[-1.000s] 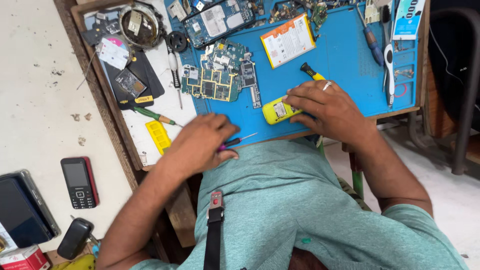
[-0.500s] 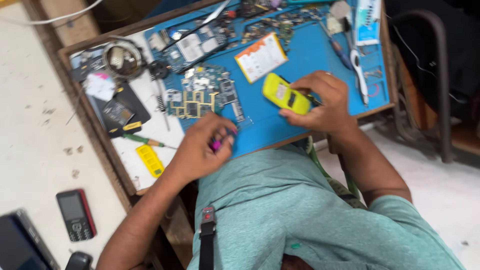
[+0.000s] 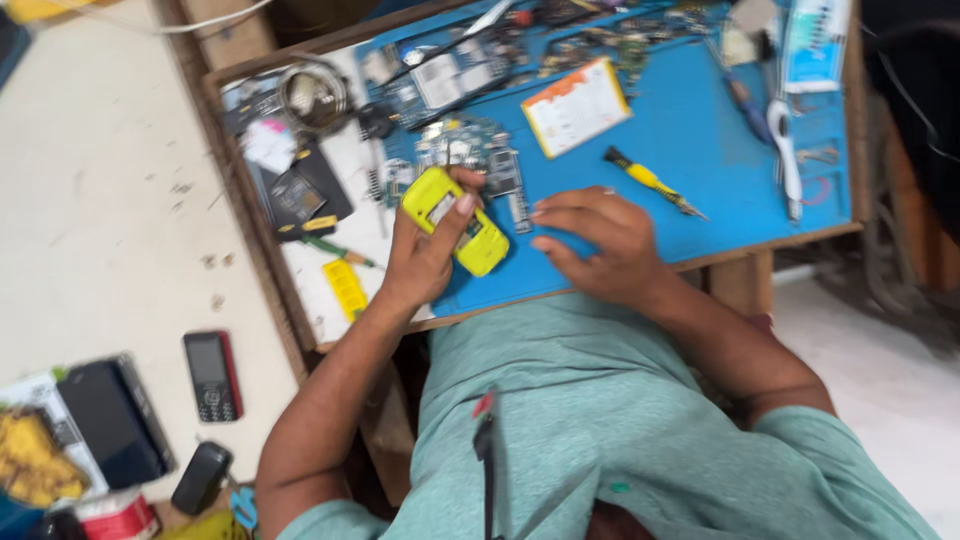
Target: The person cleans a small green circuit board using a black toothbrush. They scrub various areas of the board, flip it over to clean the other side, and continue scrubbing while holding it in their hands.
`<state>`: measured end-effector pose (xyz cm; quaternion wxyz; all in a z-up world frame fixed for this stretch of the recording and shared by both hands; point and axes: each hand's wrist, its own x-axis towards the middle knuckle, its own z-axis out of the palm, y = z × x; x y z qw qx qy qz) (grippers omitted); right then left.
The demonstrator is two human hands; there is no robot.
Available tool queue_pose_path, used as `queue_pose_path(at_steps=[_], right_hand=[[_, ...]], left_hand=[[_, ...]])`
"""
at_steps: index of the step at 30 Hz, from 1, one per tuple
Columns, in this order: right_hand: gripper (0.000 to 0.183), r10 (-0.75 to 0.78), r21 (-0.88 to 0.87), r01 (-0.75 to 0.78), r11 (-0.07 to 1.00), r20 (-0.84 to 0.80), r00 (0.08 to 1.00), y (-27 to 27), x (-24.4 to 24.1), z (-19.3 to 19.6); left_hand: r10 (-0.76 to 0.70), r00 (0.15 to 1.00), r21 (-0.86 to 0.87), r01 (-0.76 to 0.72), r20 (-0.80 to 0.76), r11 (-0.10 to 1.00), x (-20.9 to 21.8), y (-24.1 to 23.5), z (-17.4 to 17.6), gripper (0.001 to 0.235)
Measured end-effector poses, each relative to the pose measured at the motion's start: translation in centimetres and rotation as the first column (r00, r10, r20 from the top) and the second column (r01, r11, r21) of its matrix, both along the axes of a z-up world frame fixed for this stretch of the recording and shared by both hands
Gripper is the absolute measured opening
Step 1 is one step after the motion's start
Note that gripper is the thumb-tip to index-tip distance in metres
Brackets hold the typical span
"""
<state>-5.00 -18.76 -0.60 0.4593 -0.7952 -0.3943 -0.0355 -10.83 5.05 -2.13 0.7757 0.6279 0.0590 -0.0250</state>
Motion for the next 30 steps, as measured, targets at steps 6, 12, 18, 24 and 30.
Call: queue_pose_path(at_steps=[6,12,18,24,30], right_hand=[[0.032,-0.121,-0.215,0.165,0.963,0.204,0.971,-2.0,1.0,0.4],[0.046,-0.188,-0.458,0.245,0.855,0.167,0.968,-5.3,3.5,2.4],[0.039,-0.15,-0.493,0.175,0.852,0.089,0.985,-8.0,4.4,1.2],[0.034,-0.359,-0.397,0.405,0.824,0.188,0.914,-8.6,5.0,0.3],[0.033,-0.539,-0.362,0.595,0.718,0.251,0.804,-9.5,6.2,-0.1]], left_hand=[[0.071,0.997,-0.017,-0.071,-0.023,0.997,0.9,7.4,3.2,0.014],[0.135,0.991,0.896,-0.069,0.01,0.438,-1.3,11.7,4.5,0.041],[-0.061,0.994,0.996,-0.089,0.09,0.018,-0.2,10.3,3.6,0.055],[0.002,0.995,0.994,-0.101,0.101,-0.03,0.0,10.6,2.4,0.064],[-0.018,0.994,0.993,-0.113,0.112,-0.045,0.3,10.4,2.8,0.071]])
